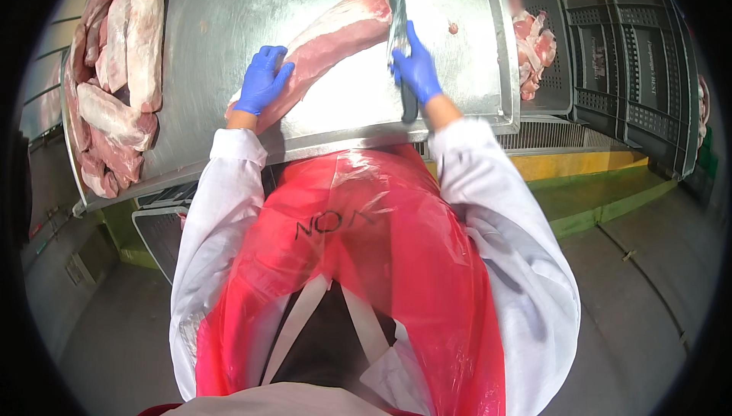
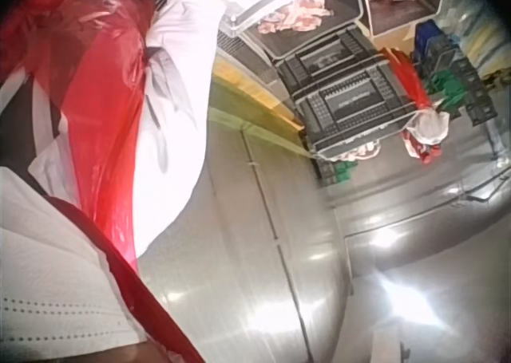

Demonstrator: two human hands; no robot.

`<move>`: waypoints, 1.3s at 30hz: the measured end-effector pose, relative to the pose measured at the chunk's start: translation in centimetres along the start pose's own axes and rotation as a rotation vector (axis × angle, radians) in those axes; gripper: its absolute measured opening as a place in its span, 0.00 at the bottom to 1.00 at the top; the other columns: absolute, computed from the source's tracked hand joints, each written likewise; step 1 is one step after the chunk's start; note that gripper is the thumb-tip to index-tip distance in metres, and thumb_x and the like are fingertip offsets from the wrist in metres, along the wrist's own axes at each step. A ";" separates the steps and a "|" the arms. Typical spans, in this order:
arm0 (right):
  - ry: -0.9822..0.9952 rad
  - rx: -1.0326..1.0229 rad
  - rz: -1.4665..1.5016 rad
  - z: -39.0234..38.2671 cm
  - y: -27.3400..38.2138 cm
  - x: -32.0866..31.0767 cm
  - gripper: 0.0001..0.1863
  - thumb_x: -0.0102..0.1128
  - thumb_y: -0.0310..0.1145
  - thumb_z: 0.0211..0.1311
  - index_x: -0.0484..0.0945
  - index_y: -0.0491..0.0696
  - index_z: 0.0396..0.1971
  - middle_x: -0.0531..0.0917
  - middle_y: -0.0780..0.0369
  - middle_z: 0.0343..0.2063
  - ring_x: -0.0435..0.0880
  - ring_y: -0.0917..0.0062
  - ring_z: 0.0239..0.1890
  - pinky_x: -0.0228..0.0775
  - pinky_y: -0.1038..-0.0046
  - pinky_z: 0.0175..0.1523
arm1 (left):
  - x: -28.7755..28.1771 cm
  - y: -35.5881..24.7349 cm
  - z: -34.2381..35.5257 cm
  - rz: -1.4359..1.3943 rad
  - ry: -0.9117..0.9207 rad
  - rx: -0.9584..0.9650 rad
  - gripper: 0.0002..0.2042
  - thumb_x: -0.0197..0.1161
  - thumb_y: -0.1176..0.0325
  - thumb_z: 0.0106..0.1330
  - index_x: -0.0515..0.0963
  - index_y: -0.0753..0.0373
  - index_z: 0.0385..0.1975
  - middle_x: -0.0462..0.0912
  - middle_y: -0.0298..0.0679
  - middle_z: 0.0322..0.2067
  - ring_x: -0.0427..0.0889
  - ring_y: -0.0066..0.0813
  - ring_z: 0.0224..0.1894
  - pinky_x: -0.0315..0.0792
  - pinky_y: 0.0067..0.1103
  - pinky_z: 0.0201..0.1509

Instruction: The person trims fat and connective tissue from large cuts of raw meat using a knife. They repeatedly lift the meat to inspect the underside, slice away excess material, and place the trimmed pieces into a nearby container. The process involves handling multiple large slabs of meat sequentially on a stainless steel table.

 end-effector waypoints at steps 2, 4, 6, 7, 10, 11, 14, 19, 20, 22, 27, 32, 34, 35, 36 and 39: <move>-0.013 -0.102 0.066 -2.7 -2.5 0.9 0.41 0.54 0.21 0.66 0.49 0.50 0.77 0.81 0.57 0.47 0.82 0.81 0.29 0.75 0.77 0.33 | 0.4 -0.7 0.3 0.014 0.005 -0.005 0.19 0.61 0.57 0.66 0.76 0.61 0.52 0.76 0.50 0.48 0.76 0.53 0.49 0.72 0.39 0.52; -0.018 -0.088 0.071 -0.7 -1.8 0.9 0.41 0.53 0.24 0.68 0.47 0.55 0.78 0.81 0.60 0.34 0.79 0.82 0.24 0.73 0.77 0.26 | 0.6 -1.0 0.3 0.002 0.028 -0.001 0.19 0.61 0.57 0.67 0.76 0.60 0.52 0.77 0.49 0.48 0.76 0.54 0.48 0.72 0.40 0.53; 0.005 -0.068 0.116 2.9 0.6 0.8 0.41 0.53 0.25 0.69 0.46 0.58 0.78 0.81 0.61 0.27 0.78 0.81 0.21 0.71 0.77 0.24 | 0.6 -1.4 0.8 0.000 0.040 0.016 0.18 0.61 0.57 0.67 0.76 0.60 0.52 0.77 0.48 0.48 0.76 0.54 0.48 0.72 0.40 0.52; 0.027 -0.104 0.208 3.9 1.3 0.9 0.41 0.52 0.26 0.69 0.46 0.59 0.78 0.80 0.62 0.24 0.78 0.81 0.21 0.72 0.77 0.24 | 0.8 -1.6 0.8 0.014 0.057 0.012 0.18 0.61 0.57 0.67 0.76 0.59 0.52 0.77 0.48 0.48 0.76 0.54 0.47 0.72 0.40 0.52; 0.055 -0.122 0.075 0.4 -1.6 2.6 0.41 0.52 0.26 0.68 0.46 0.59 0.78 0.80 0.61 0.25 0.78 0.81 0.21 0.73 0.76 0.26 | 0.7 -1.5 0.8 0.054 0.068 0.017 0.18 0.61 0.56 0.67 0.77 0.58 0.53 0.77 0.46 0.48 0.77 0.53 0.46 0.72 0.40 0.51; 0.088 -0.121 0.086 -1.7 -2.5 3.4 0.42 0.53 0.26 0.67 0.47 0.59 0.78 0.81 0.61 0.26 0.79 0.81 0.22 0.75 0.74 0.27 | 0.9 -1.1 0.4 0.063 0.045 0.022 0.18 0.61 0.55 0.67 0.77 0.57 0.53 0.78 0.46 0.48 0.77 0.51 0.46 0.73 0.41 0.50; 0.065 -0.155 0.078 0.6 -1.8 3.4 0.41 0.55 0.27 0.68 0.49 0.60 0.78 0.81 0.62 0.26 0.78 0.82 0.21 0.75 0.75 0.27 | 0.7 -1.6 0.6 0.055 0.062 0.036 0.18 0.61 0.57 0.67 0.77 0.58 0.53 0.78 0.47 0.47 0.77 0.53 0.46 0.73 0.41 0.50; 0.183 -0.072 -0.189 -2.7 -0.4 2.6 0.38 0.56 0.32 0.67 0.55 0.57 0.76 0.83 0.60 0.25 0.79 0.79 0.21 0.76 0.72 0.31 | 1.0 -1.2 0.8 0.042 0.026 0.071 0.17 0.63 0.59 0.65 0.78 0.60 0.49 0.78 0.49 0.44 0.77 0.54 0.45 0.72 0.41 0.51; 0.289 -0.004 -0.103 -6.1 -2.7 1.4 0.39 0.58 0.33 0.66 0.55 0.57 0.76 0.85 0.55 0.36 0.81 0.78 0.24 0.78 0.73 0.35 | 0.8 -1.1 1.3 0.055 0.036 0.048 0.16 0.63 0.58 0.63 0.79 0.60 0.46 0.78 0.48 0.43 0.77 0.53 0.45 0.72 0.41 0.50; 0.162 -0.483 -0.306 -9.6 -5.1 -2.1 0.40 0.57 0.26 0.65 0.55 0.56 0.76 0.78 0.57 0.58 0.81 0.81 0.30 0.77 0.76 0.38 | 0.9 -1.4 2.6 0.083 0.065 0.004 0.15 0.64 0.56 0.61 0.81 0.59 0.41 0.78 0.47 0.41 0.77 0.51 0.44 0.73 0.41 0.47; 0.041 -0.096 0.105 -4.7 -0.8 -9.8 0.41 0.54 0.21 0.67 0.49 0.54 0.78 0.79 0.66 0.43 0.77 0.86 0.31 0.74 0.82 0.35 | 3.6 -11.0 13.4 0.116 -0.195 0.035 0.24 0.66 0.50 0.59 0.79 0.64 0.47 0.82 0.49 0.41 0.80 0.49 0.47 0.75 0.38 0.52; 0.004 -0.141 0.194 -0.1 1.1 -8.6 0.44 0.56 0.25 0.66 0.44 0.55 0.78 0.78 0.66 0.34 0.80 0.84 0.29 0.75 0.81 0.30 | 6.8 -7.1 19.5 -0.155 -0.101 -0.383 0.21 0.68 0.53 0.57 0.82 0.68 0.37 0.85 0.51 0.37 0.84 0.47 0.40 0.77 0.35 0.47; -0.047 -0.086 0.246 1.8 -1.6 -6.9 0.40 0.60 0.28 0.66 0.54 0.53 0.75 0.79 0.64 0.22 0.78 0.83 0.19 0.72 0.78 0.24 | 6.1 -6.6 19.8 -0.405 -0.091 -0.432 0.19 0.69 0.55 0.57 0.82 0.70 0.32 0.86 0.50 0.33 0.84 0.41 0.36 0.77 0.32 0.43; 0.005 -0.068 0.266 2.9 -1.8 -6.0 0.40 0.60 0.29 0.66 0.54 0.54 0.76 0.79 0.63 0.23 0.78 0.82 0.20 0.73 0.77 0.25 | 5.7 -6.4 19.3 -0.480 -0.029 -0.511 0.18 0.68 0.56 0.59 0.82 0.70 0.31 0.86 0.47 0.31 0.84 0.35 0.34 0.77 0.28 0.41; 0.069 -0.050 0.292 3.8 -1.5 -4.5 0.40 0.59 0.30 0.65 0.54 0.54 0.76 0.80 0.63 0.24 0.78 0.82 0.21 0.74 0.77 0.26 | 5.2 -6.5 18.7 -0.545 0.028 -0.600 0.18 0.67 0.57 0.61 0.82 0.71 0.30 0.86 0.45 0.30 0.84 0.30 0.32 0.76 0.24 0.38; 0.104 -0.255 0.073 8.4 2.0 -0.5 0.40 0.56 0.31 0.66 0.52 0.57 0.77 0.82 0.58 0.31 0.80 0.80 0.25 0.78 0.74 0.33 | 5.5 -6.3 18.9 -0.682 -0.030 -0.643 0.15 0.68 0.62 0.60 0.81 0.71 0.27 0.83 0.41 0.24 0.81 0.27 0.27 0.74 0.22 0.33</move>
Point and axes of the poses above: each hand's wrist, its own z-axis towards the middle knuckle, its own x-axis out of the palm, y = z × x, the point moved 4 cm from there along z, towards the middle knuckle
